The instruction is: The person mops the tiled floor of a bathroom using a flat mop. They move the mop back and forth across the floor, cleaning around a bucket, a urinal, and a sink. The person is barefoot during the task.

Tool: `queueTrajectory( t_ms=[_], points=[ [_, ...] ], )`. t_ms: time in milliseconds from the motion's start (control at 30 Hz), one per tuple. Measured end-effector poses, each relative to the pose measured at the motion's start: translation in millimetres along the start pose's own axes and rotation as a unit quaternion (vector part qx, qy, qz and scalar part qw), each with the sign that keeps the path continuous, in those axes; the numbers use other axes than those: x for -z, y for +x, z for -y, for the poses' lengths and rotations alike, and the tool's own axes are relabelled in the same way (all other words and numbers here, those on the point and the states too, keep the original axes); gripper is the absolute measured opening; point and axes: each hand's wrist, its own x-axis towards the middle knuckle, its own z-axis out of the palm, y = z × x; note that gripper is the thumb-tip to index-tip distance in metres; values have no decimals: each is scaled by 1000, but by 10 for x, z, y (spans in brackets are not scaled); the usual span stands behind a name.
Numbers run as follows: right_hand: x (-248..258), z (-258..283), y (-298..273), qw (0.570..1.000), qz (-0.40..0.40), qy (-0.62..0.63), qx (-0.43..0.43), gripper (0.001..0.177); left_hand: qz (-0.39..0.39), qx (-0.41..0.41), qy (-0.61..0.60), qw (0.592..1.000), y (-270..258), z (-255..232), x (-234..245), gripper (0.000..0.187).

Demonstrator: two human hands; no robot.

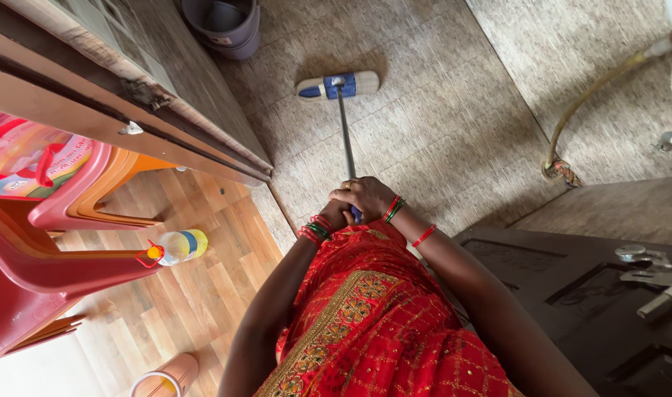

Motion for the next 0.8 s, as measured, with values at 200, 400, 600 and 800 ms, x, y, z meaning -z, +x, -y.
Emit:
queueTrajectory(
  t_ms=[200, 400, 600, 800],
  points=[
    [443, 467, 129, 994, 72, 73, -46, 39, 16, -110, -321, 941, -564, -370, 9, 34],
    [750, 1016, 6, 994, -18, 94, -57, 38, -18, -237, -23, 971, -1443, -1190, 271, 31],
    [594, 943, -138, 993, -96, 64, -4, 40, -48, -266, 31, 962, -1359, -1036, 44, 32],
    [116, 379, -162, 991, 17, 101, -84, 39, -3, -247, 122, 961, -647, -291, 31, 32]
  ],
)
